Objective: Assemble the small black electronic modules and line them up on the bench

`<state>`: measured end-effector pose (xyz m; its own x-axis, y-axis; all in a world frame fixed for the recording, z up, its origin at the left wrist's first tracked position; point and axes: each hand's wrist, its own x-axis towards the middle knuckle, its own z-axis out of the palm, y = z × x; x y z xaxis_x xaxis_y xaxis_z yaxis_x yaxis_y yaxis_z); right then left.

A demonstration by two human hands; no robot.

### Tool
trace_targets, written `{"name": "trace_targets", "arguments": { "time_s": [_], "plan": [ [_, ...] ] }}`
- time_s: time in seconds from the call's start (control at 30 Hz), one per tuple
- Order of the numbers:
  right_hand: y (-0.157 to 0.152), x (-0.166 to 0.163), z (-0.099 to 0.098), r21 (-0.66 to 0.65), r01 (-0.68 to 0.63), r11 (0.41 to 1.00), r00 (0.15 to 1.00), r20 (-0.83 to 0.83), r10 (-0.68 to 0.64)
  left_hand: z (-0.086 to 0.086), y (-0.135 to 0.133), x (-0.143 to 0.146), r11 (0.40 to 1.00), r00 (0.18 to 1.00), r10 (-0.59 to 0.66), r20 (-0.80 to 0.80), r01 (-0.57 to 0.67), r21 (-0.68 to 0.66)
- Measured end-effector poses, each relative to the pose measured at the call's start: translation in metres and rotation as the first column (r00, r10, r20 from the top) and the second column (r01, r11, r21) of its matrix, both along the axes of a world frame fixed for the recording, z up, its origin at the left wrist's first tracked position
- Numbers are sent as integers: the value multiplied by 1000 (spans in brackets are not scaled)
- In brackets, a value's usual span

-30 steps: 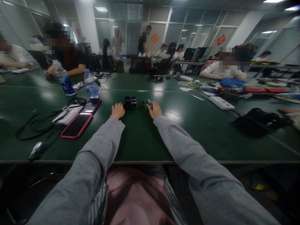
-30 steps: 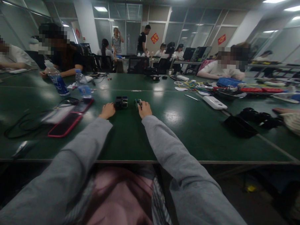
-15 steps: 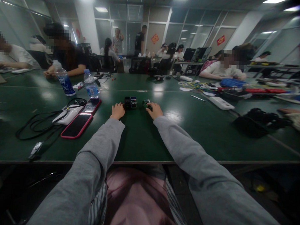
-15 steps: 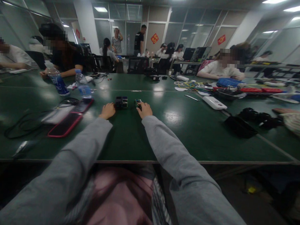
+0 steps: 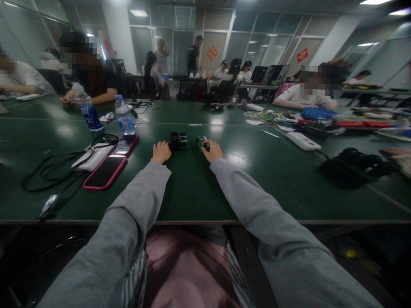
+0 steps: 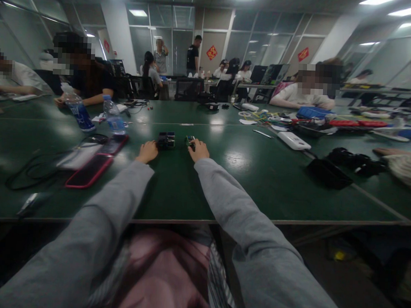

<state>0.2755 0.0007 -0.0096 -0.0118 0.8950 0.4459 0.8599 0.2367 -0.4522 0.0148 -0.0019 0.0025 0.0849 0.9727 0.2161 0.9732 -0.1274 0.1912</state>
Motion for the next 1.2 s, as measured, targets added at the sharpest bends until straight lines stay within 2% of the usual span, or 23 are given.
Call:
{"name": "trace_targets", "arguments": {
  "time_s": [0.63,1.2],
  "plan": [
    [5,1,-3,-16,97,995,984,-149,-98,-2,2,-2,1000,1000,-10,-6,10,1],
    [5,4,-2,-108,130,986,964,-220,-151,-2,1,-1,1000,1000,-5,-20,6,11]
  ]
}}
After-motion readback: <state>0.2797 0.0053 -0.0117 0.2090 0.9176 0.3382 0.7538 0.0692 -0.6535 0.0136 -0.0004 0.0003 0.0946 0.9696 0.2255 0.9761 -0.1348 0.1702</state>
